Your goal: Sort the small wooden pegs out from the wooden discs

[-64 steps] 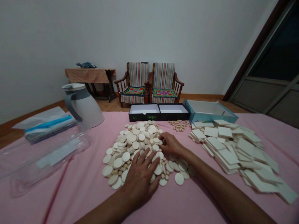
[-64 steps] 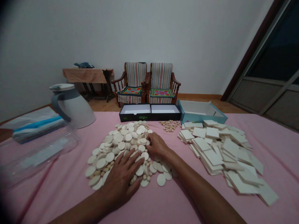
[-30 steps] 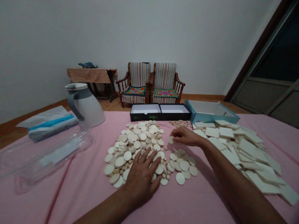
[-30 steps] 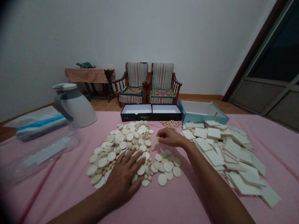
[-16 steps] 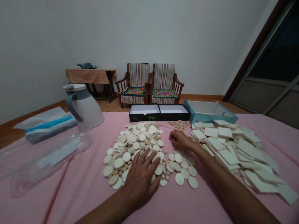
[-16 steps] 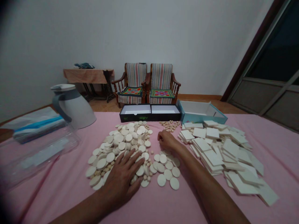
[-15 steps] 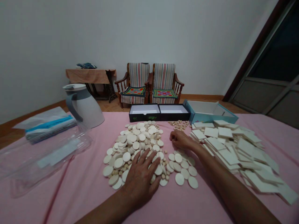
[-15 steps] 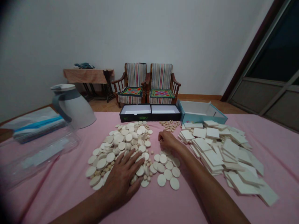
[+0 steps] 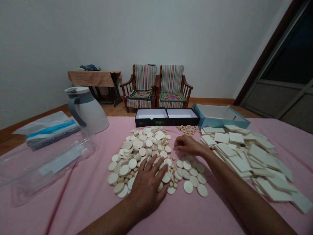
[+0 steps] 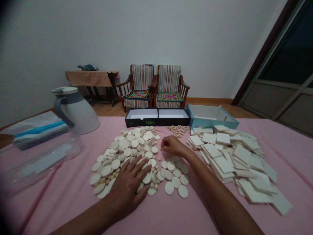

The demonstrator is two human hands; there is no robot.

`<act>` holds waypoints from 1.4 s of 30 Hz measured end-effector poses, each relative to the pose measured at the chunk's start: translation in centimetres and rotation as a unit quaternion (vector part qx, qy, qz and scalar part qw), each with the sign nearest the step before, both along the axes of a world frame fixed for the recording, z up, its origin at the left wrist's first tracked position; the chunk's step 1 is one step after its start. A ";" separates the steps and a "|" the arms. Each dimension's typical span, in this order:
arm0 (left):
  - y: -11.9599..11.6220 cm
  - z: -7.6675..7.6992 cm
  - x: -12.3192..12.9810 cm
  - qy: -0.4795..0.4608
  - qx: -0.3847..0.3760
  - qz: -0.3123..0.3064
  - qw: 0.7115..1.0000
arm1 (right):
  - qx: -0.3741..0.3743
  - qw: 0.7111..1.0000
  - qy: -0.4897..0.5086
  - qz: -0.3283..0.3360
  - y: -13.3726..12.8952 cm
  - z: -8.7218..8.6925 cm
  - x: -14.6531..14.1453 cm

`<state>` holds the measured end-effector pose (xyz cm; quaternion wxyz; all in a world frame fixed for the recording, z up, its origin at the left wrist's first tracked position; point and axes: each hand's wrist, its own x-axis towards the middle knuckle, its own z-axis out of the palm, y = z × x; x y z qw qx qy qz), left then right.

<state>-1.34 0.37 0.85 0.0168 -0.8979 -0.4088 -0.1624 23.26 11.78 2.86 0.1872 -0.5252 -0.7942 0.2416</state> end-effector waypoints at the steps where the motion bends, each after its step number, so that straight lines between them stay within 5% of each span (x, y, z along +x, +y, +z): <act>1: 0.0 0.0 0.0 0.001 -0.001 0.001 1.000 | -0.048 0.998 -0.002 0.038 -0.5 0.2 -0.6; 4: 0.0 0.0 0.0 -0.002 0.000 -0.001 1.000 | -0.103 0.990 -0.035 0.085 -1.6 0.4 -2.0; 10: 0.0 0.0 -0.1 -0.001 0.002 -0.001 1.000 | -0.055 0.991 -0.091 0.075 -1.8 0.1 -2.8; 15: 0.0 0.0 -0.1 0.002 -0.002 -0.004 1.000 | 0.033 0.986 -0.120 -0.108 -0.3 0.4 -0.5; 19: 0.0 0.0 -0.1 0.000 -0.004 -0.002 1.000 | 0.181 0.951 -0.025 -0.249 0.8 0.1 0.8; 25: 0.0 0.2 0.0 -0.007 0.001 -0.002 1.000 | 0.048 0.998 0.042 -0.019 -0.2 -1.1 -1.8; 32: -0.1 0.1 0.0 -0.004 0.001 -0.003 1.000 | 0.085 0.996 0.022 -0.014 -0.9 -2.3 -3.5; 38: -0.1 0.1 0.1 -0.004 -0.006 0.003 1.000 | 0.066 0.998 -0.009 -0.020 -0.4 0.7 -1.2; 42: 0.0 0.0 0.0 -0.007 -0.004 -0.005 1.000 | -0.090 0.991 -0.028 0.090 -0.8 3.1 2.2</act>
